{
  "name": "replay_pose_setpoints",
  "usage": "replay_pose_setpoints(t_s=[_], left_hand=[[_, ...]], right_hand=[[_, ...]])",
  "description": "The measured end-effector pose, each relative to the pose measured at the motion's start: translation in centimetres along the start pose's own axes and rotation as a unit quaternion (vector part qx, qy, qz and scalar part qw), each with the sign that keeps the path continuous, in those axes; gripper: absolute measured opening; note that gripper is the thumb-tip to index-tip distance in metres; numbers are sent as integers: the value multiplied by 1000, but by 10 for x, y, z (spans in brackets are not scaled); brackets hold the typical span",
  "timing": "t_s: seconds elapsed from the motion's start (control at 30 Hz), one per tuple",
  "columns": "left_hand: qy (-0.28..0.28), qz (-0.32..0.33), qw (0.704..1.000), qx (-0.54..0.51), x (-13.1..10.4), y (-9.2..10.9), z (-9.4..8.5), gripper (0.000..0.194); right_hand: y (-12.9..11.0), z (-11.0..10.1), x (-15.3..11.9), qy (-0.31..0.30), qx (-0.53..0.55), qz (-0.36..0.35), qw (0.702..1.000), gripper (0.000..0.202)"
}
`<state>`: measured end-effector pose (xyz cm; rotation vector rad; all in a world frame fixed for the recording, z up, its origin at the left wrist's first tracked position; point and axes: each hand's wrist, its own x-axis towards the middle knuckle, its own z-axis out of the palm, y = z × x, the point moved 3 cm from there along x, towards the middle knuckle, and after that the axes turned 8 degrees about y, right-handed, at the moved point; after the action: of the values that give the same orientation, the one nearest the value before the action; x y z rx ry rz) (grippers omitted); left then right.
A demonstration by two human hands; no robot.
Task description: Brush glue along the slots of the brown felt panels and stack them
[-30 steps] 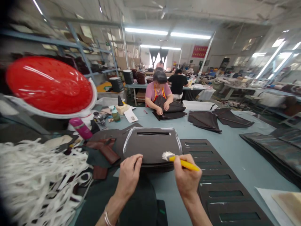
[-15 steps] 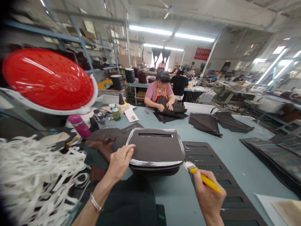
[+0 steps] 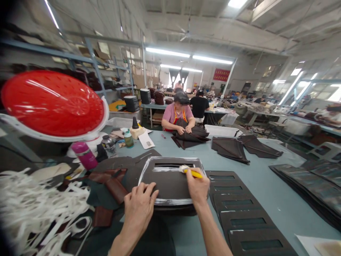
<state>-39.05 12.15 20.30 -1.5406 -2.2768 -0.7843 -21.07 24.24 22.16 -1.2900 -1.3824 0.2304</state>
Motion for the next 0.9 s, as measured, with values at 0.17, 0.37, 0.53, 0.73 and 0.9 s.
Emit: replay_pose_setpoints(t_s=[0.17, 0.37, 0.53, 0.73, 0.9], left_hand=[[-4, 14, 1000, -7, -1, -2, 9, 30], [15, 12, 1000, 7, -4, -5, 16, 29], [14, 12, 1000, 12, -3, -5, 14, 30], [-36, 18, 999, -9, 19, 28, 9, 33], [-155, 37, 931, -327, 30, 96, 38, 33]], right_hand=[[-6, -10, 18, 74, -33, -2, 997, 21], [-59, 80, -12, -145, 73, -54, 985, 22], [-5, 29, 29, -19, -121, -26, 992, 22], [37, -43, 46, 52, -157, -50, 985, 30], [59, -59, 21, 9, -163, 35, 986, 28]])
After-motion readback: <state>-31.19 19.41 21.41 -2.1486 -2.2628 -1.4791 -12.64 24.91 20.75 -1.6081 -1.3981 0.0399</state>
